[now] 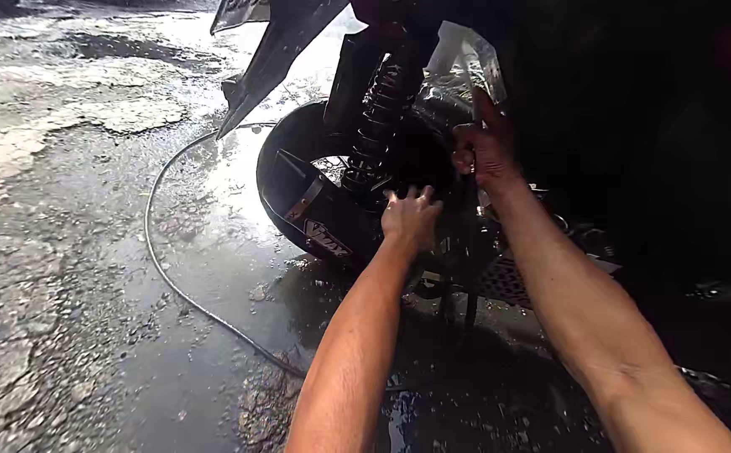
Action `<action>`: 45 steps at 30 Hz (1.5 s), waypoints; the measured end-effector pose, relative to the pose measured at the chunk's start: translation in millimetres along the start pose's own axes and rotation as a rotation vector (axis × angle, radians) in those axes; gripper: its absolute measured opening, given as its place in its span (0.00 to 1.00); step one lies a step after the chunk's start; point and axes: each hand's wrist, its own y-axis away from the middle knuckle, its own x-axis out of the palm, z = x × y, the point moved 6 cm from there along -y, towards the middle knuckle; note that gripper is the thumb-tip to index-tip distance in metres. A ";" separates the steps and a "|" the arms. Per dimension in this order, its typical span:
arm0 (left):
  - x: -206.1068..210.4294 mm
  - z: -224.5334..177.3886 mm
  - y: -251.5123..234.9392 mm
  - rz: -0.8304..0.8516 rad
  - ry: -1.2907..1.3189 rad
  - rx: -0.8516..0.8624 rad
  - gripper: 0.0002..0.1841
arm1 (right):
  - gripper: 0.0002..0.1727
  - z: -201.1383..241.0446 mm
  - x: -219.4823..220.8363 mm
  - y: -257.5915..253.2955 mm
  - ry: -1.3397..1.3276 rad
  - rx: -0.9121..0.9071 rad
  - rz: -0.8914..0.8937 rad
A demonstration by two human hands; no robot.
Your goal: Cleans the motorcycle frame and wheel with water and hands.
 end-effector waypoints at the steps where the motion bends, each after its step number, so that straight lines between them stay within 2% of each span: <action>1: -0.7 0.2 1.0 -0.008 -0.010 -0.001 0.33 | 0.43 1.0 -0.3 0.9 -0.035 -0.013 -0.017; 5: -1.9 1.7 -1.8 -0.020 0.022 0.005 0.35 | 0.37 6.2 5.2 4.5 -0.176 -0.040 -0.137; 8: -1.7 2.4 -2.4 -0.012 0.056 0.004 0.36 | 0.20 0.6 11.4 10.0 -0.220 -0.020 -0.277; 11: -4.3 3.9 -1.0 -0.006 0.067 0.002 0.36 | 0.25 -3.0 17.6 16.7 -0.196 -0.007 -0.359; 17: -5.6 5.9 1.8 -0.040 0.106 0.026 0.29 | 0.21 -13.8 16.4 29.4 -0.137 0.010 -0.495; 18: -6.0 5.8 2.2 -0.051 0.099 0.034 0.29 | 0.25 -15.2 12.2 32.5 -0.118 0.012 -0.507; 20: -7.0 6.2 4.0 -0.069 0.097 0.042 0.30 | 0.23 -19.4 5.8 38.8 -0.081 0.031 -0.538; 22: -6.7 6.5 5.4 -0.062 0.092 0.048 0.32 | 0.28 -21.0 5.1 48.6 -0.056 0.036 -0.557; 26: -5.7 1.7 7.9 -0.095 0.098 0.049 0.30 | 0.36 -11.2 4.5 56.0 0.043 -0.050 -0.526; 29: -8.0 2.8 8.1 -0.070 0.137 0.046 0.30 | 0.35 4.2 6.3 48.5 0.170 -0.094 -0.447; 32: -7.7 3.6 8.1 -0.064 0.167 0.052 0.30 | 0.36 14.1 9.2 41.9 0.270 -0.121 -0.466; 35: -8.9 3.4 7.8 -0.067 0.175 0.058 0.31 | 0.35 22.1 17.0 35.6 0.466 -0.168 -0.393; 37: -8.1 3.4 8.0 -0.063 0.178 0.060 0.31 | 0.36 24.2 20.0 31.4 0.558 -0.165 -0.353; 41: -9.9 4.7 9.3 -0.042 0.232 0.068 0.33 | 0.32 31.5 23.9 26.4 0.570 -0.120 -0.350; 45: -14.4 7.9 10.4 -0.042 0.222 0.077 0.35 | 0.33 31.9 34.7 27.1 0.744 -0.050 -0.157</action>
